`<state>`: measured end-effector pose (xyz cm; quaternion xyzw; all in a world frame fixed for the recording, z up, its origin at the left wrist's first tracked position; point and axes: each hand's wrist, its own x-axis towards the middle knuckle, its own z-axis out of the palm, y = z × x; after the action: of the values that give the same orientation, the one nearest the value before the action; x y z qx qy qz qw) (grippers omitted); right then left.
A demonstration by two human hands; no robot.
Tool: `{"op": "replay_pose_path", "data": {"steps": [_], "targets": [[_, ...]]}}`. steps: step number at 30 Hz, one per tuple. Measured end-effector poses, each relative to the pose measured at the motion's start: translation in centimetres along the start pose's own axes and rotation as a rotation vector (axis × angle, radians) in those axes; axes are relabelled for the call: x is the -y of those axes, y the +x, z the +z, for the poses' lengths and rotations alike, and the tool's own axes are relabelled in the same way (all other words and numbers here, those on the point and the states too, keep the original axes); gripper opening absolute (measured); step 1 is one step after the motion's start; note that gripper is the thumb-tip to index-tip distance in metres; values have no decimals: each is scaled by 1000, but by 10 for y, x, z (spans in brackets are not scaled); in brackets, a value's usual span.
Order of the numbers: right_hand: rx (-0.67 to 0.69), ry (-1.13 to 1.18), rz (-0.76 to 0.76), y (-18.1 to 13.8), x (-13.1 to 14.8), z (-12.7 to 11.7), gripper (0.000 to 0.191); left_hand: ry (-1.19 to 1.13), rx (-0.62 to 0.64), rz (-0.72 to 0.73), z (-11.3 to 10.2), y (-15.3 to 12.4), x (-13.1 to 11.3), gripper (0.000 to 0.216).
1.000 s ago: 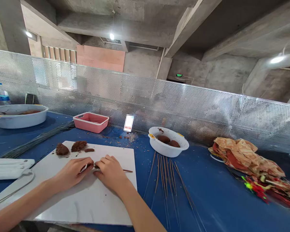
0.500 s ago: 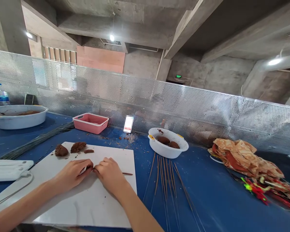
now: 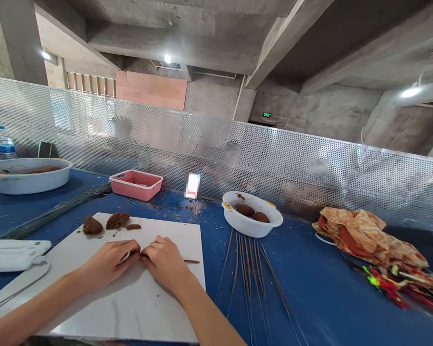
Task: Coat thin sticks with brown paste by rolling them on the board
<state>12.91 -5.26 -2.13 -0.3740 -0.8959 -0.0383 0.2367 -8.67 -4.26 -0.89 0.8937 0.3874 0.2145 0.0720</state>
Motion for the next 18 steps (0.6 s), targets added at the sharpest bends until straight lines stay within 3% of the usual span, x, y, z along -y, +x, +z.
{"op": "replay_pose_path", "data": {"steps": [8,11,16,18], "targets": [[-28,-52,-11,0,0,-8,16,-37,0,-66,1,2,5,26],[-62,-22,-2,0,-1,-6,29,-62,1,-64,0,3,3,28],[-66,-53,-1,2,1,-4,5,-117,16,-70,-3,2,0,28],[-51,-62,-3,3,2,-5,7,-116,15,-64,-3,2,0,27]]}}
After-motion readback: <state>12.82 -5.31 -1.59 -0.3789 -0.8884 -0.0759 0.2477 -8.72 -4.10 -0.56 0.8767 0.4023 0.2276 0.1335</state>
